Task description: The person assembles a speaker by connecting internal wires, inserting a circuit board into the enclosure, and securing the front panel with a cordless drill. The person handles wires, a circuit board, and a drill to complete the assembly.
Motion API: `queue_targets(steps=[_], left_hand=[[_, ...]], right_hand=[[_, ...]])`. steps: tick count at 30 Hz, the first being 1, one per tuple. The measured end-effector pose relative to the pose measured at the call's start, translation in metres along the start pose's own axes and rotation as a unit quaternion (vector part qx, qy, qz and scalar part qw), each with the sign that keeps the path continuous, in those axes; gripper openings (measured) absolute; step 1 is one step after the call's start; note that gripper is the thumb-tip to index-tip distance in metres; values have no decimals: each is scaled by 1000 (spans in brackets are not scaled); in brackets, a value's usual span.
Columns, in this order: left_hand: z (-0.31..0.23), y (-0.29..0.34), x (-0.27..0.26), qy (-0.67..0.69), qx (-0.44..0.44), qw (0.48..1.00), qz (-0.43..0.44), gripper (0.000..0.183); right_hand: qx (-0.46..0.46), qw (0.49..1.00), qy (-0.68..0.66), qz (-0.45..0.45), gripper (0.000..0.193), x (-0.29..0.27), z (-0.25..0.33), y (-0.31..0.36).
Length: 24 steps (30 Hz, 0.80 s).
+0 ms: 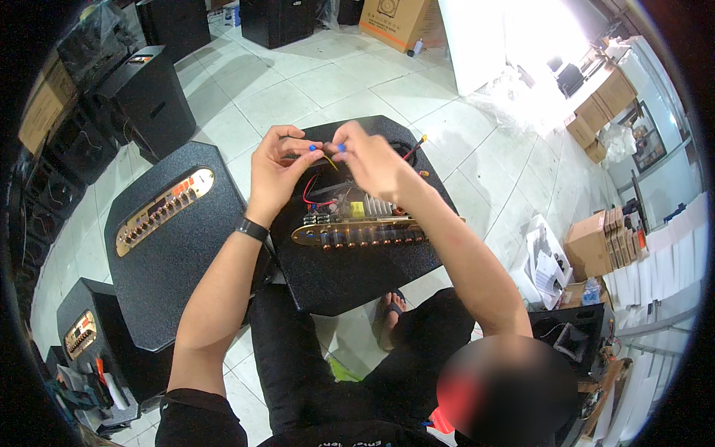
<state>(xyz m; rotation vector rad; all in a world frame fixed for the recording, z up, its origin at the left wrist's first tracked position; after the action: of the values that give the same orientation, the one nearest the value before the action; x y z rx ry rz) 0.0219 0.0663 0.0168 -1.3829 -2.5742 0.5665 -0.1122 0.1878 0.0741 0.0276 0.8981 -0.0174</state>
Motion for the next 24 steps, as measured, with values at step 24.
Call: queue_targets(steps=[24], left_hand=[[7,3,-4,-30,-81,966,245,17]], right_hand=[[247,965,81,41,32,-62,-144,57]])
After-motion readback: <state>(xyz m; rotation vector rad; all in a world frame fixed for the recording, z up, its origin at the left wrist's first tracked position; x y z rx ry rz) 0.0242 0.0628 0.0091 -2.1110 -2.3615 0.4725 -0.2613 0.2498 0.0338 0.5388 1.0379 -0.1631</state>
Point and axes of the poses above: each hand's wrist, its own y-axis away from the middle knuckle, its own x-axis out of the palm, z = x × y, the point moved 5 cm from there along -y, towards the middle knuckle, and after that the axes turned 14 degrees about z, right-handed, at the moved point
